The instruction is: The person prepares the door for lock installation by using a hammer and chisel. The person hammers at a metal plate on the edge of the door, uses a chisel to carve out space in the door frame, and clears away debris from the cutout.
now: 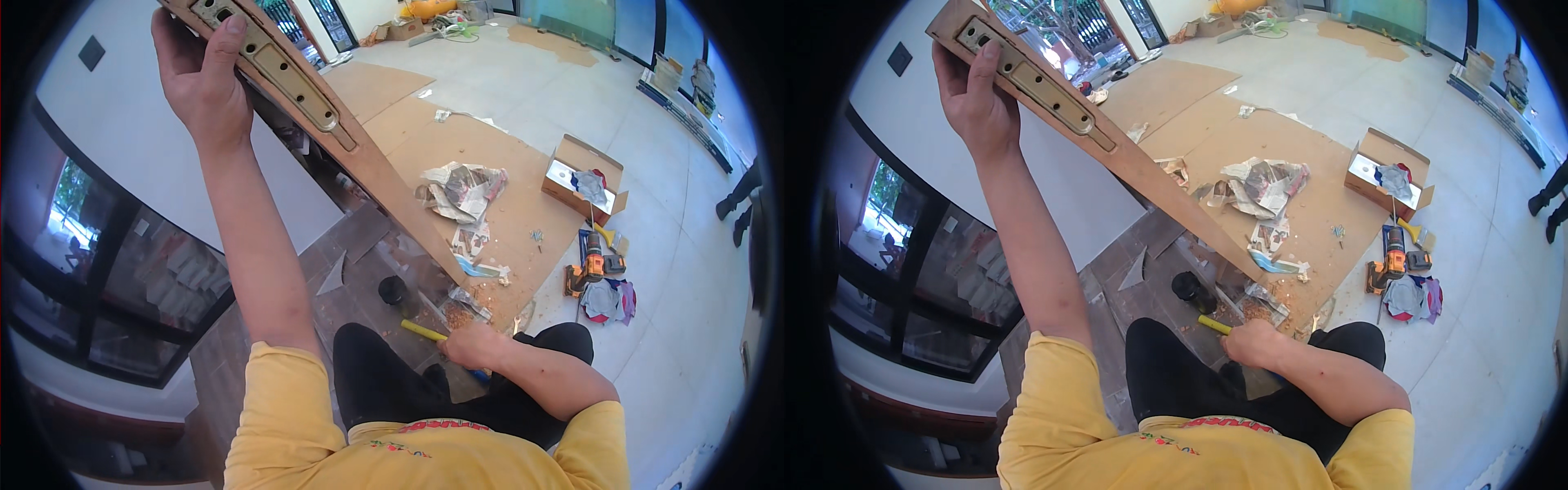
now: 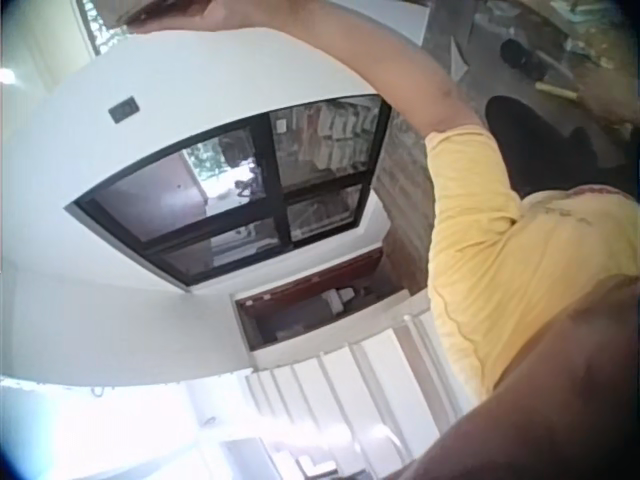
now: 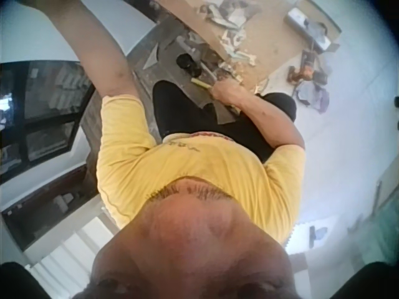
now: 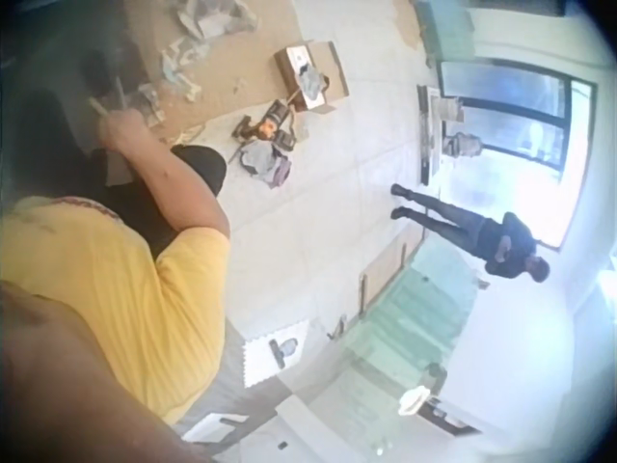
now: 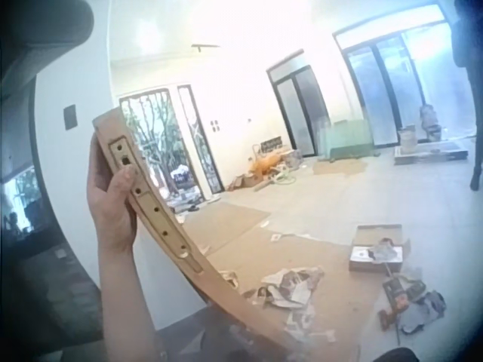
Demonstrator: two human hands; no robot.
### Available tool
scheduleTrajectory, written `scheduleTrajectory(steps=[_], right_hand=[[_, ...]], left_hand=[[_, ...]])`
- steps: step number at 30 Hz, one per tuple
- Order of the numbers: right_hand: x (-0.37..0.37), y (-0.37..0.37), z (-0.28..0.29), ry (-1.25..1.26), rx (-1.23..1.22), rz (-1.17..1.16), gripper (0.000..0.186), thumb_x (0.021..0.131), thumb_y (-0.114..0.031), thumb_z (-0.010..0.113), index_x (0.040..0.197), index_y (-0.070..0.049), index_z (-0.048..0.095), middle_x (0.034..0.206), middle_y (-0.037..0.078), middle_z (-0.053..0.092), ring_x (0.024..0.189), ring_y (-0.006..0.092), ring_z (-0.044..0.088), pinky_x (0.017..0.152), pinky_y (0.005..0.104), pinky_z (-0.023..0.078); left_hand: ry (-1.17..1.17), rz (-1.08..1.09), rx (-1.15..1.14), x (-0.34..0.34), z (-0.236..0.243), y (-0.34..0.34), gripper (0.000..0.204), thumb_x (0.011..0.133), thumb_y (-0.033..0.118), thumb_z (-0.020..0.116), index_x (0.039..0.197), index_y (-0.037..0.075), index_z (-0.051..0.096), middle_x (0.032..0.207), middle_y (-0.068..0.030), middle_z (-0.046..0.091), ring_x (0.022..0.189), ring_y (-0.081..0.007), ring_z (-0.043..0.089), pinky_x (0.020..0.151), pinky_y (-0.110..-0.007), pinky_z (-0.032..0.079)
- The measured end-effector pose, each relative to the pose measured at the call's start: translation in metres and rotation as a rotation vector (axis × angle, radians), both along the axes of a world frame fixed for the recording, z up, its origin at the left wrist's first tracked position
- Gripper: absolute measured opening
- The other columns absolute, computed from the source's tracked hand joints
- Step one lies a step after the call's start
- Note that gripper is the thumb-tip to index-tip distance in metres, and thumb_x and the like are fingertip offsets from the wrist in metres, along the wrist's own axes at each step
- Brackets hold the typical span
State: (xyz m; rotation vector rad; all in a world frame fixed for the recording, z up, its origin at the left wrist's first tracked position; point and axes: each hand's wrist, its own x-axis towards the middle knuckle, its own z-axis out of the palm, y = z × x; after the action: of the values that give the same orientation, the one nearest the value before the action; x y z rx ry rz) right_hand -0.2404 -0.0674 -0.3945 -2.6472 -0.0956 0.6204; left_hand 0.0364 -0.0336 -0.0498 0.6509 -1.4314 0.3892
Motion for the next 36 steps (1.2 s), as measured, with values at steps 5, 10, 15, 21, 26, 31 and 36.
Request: scheduleTrajectory(steps=[5,10,15,21,26,31,36], right_hand=[[0.000,-0.001,-0.003,-0.035,-0.005,0.035,0.032,0.098,-0.026,0.042,0.109,-0.005,0.064,0.084,0.017,0.068,0.081,0.0381,0.068,0.070,0.0492,0.054],[-0.002,-0.001,0.002,-0.016,0.024,-0.017,0.035,0.100,-0.028,0.039,0.107,-0.005,0.064,0.085,0.018,0.068,0.081,0.0393,0.068,0.070,0.0495,0.053],[-0.002,0.000,-0.006,-0.025,0.041,-0.042,0.039,0.102,-0.030,0.036,0.104,-0.005,0.065,0.085,0.019,0.068,0.081,0.0401,0.067,0.071,0.0496,0.053],[-0.003,0.003,0.004,-0.036,0.021,-0.056,0.039,0.101,-0.026,0.039,0.094,-0.004,0.069,0.091,0.015,0.071,0.086,0.0350,0.069,0.075,0.0467,0.055],[-0.002,0.001,-0.008,-0.048,0.008,0.006,0.035,0.101,-0.027,0.037,0.104,-0.005,0.063,0.083,0.016,0.068,0.079,0.0385,0.068,0.066,0.0502,0.054],[-0.003,0.000,-0.009,-0.063,-0.009,0.020,0.032,0.100,-0.025,0.039,0.106,-0.005,0.063,0.083,0.016,0.068,0.079,0.0377,0.068,0.066,0.0491,0.054],[-0.003,0.000,-0.002,-0.044,-0.009,0.027,0.032,0.100,-0.026,0.039,0.108,-0.006,0.062,0.084,0.016,0.068,0.080,0.0374,0.068,0.066,0.0484,0.054]], left_hand=[[-0.010,0.086,-0.030,-0.003,-0.001,-0.002,0.059,0.087,0.000,0.064,0.140,-0.003,0.038,0.122,-0.0134,0.056,0.111,-0.0222,0.059,0.098,-0.034,0.049],[-0.008,0.082,-0.019,-0.006,-0.002,-0.003,0.056,0.087,0.000,0.064,0.138,-0.002,0.041,0.120,-0.0130,0.057,0.108,-0.0218,0.060,0.097,-0.034,0.050],[0.005,0.073,-0.015,-0.007,-0.001,-0.003,0.054,0.087,0.000,0.064,0.137,-0.002,0.041,0.119,-0.0125,0.057,0.107,-0.0212,0.060,0.095,-0.033,0.051],[-0.006,0.074,-0.033,-0.005,-0.002,-0.003,0.055,0.087,-0.001,0.063,0.138,-0.002,0.040,0.120,-0.0126,0.057,0.106,-0.0212,0.061,0.095,-0.033,0.051],[-0.006,0.074,-0.022,-0.007,-0.001,-0.003,0.057,0.087,0.000,0.063,0.139,-0.002,0.039,0.121,-0.0130,0.057,0.108,-0.0212,0.060,0.096,-0.033,0.050],[0.009,0.095,-0.034,-0.006,-0.003,-0.004,0.059,0.087,0.001,0.064,0.139,-0.003,0.039,0.123,-0.0133,0.056,0.110,-0.0213,0.059,0.097,-0.033,0.049],[0.023,0.106,-0.038,-0.006,-0.003,-0.004,0.062,0.086,0.002,0.065,0.141,-0.003,0.037,0.124,-0.0134,0.056,0.111,-0.0218,0.058,0.098,-0.033,0.048]])
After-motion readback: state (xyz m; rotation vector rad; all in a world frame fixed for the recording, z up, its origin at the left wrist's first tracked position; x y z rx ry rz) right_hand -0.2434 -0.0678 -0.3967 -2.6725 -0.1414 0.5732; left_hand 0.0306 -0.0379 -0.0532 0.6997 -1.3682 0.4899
